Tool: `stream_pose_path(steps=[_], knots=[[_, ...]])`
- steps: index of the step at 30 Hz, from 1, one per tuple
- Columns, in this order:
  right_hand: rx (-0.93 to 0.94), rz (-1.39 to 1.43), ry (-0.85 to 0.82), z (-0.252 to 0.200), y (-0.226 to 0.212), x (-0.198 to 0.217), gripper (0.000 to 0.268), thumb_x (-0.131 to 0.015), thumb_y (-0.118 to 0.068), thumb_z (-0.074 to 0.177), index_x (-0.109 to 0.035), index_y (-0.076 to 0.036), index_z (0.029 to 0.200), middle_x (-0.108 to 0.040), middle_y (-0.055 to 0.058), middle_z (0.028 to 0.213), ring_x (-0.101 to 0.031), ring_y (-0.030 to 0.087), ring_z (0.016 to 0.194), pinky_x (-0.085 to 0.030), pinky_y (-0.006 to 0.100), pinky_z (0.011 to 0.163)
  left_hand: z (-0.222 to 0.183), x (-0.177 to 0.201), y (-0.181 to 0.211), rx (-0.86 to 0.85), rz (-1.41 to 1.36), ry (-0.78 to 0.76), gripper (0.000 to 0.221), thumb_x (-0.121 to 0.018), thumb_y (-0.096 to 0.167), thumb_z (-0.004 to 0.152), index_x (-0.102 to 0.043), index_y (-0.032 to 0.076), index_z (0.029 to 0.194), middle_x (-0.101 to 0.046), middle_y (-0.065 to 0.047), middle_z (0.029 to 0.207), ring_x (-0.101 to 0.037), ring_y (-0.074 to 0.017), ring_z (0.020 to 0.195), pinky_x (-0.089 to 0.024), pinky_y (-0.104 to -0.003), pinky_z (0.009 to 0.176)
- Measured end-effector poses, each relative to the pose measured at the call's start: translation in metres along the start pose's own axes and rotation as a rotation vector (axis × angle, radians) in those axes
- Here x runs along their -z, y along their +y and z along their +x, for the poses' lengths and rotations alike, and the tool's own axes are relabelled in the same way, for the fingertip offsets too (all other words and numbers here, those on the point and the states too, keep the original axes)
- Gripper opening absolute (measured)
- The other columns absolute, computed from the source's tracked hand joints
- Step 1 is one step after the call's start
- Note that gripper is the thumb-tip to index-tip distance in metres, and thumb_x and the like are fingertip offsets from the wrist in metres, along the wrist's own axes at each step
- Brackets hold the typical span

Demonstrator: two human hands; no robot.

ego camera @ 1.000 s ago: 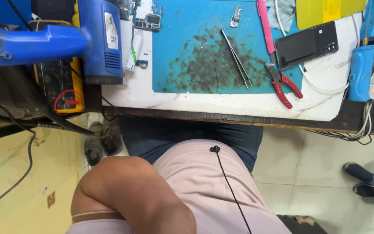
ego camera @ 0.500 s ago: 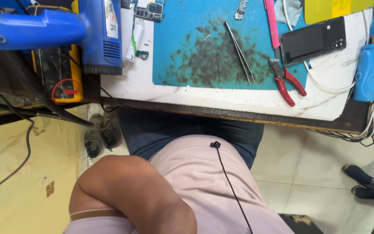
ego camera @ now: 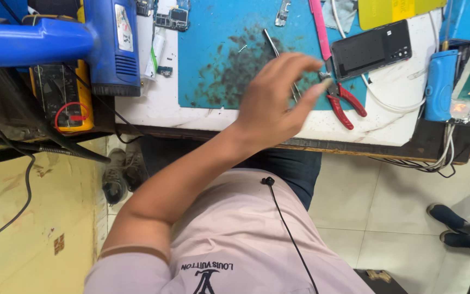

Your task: The person uses tweezers to remove a small component from a disassembled smartphone. They then use a blue heat gun to apply heat to the back cover of the phone. Finally, they use a red screwdriver to manipulate screws on the device's internal frame.

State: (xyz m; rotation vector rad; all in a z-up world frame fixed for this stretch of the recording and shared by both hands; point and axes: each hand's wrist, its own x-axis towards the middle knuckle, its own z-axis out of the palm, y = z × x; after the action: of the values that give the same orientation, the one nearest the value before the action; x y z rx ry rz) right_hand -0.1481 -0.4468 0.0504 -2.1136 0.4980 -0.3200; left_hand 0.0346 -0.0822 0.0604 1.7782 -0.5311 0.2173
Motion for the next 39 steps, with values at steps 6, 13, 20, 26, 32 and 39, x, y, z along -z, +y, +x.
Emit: stream_pose_path(steps=[6, 13, 20, 26, 32, 39], knots=[[-0.042, -0.009, 0.076, -0.01, 0.017, 0.035, 0.017, -0.053, -0.005, 0.117, -0.056, 0.01, 0.125, -0.061, 0.02, 0.123, -0.063, 0.025, 0.105, -0.052, 0.033, 0.096, 0.07, -0.117, -0.04, -0.178, 0.523, -0.067, 0.062, -0.084, 0.036, 0.066, -0.061, 0.003, 0.114, -0.061, -0.011, 0.104, -0.063, -0.0301, 0.1, -0.046, -0.047, 0.079], [0.14, -0.038, 0.189, -0.082, 0.085, 0.124, 0.019, -0.052, -0.005, 0.12, -0.055, 0.012, 0.126, -0.06, 0.022, 0.124, -0.063, 0.026, 0.105, -0.052, 0.034, 0.095, 0.123, -0.165, -0.074, 0.097, 0.716, -0.43, 0.061, -0.087, 0.032, 0.058, -0.062, 0.008, 0.107, -0.068, -0.008, 0.098, -0.068, -0.0264, 0.093, -0.049, -0.05, 0.082], [0.615, -0.688, 0.247, 0.047, 0.008, -0.039, 0.031, -0.073, -0.006, 0.104, -0.062, 0.006, 0.13, -0.068, 0.022, 0.127, -0.063, 0.041, 0.114, -0.048, 0.047, 0.105, 0.107, -0.121, -0.066, 0.277, 0.174, -0.354, 0.039, -0.082, 0.034, 0.092, -0.064, 0.005, 0.11, -0.077, -0.012, 0.095, -0.074, -0.0269, 0.087, -0.058, -0.04, 0.078], [0.493, -0.946, 0.158, 0.125, 0.0, -0.091, 0.046, -0.07, -0.021, 0.092, -0.061, 0.003, 0.13, -0.066, 0.023, 0.12, -0.057, 0.043, 0.114, -0.041, 0.054, 0.099, 0.029, 0.02, -0.044, 0.569, -1.038, -0.25, 0.056, -0.067, 0.029, 0.103, -0.047, -0.003, 0.145, -0.066, -0.014, 0.132, -0.069, -0.0244, 0.117, -0.061, -0.044, 0.099], [0.537, -1.018, 0.183, 0.133, 0.041, -0.072, 0.038, -0.063, -0.022, 0.102, -0.06, 0.003, 0.13, -0.065, 0.021, 0.119, -0.059, 0.039, 0.108, -0.047, 0.05, 0.097, -0.021, 0.086, -0.049, 0.539, -1.491, -0.069, 0.117, -0.032, 0.091, 0.085, -0.038, 0.002, 0.161, -0.06, -0.015, 0.135, -0.063, -0.0266, 0.124, -0.054, -0.052, 0.111], [-0.177, 0.58, -0.023, 0.055, -0.06, -0.115, 0.038, -0.062, -0.039, 0.111, -0.057, -0.004, 0.128, -0.07, 0.007, 0.11, -0.069, 0.013, 0.085, -0.058, 0.03, 0.07, -0.03, 0.09, -0.057, 0.46, -1.634, 0.07, 0.121, -0.022, 0.096, 0.083, -0.046, 0.001, 0.154, -0.063, -0.015, 0.122, -0.063, -0.0253, 0.114, -0.054, -0.052, 0.105]])
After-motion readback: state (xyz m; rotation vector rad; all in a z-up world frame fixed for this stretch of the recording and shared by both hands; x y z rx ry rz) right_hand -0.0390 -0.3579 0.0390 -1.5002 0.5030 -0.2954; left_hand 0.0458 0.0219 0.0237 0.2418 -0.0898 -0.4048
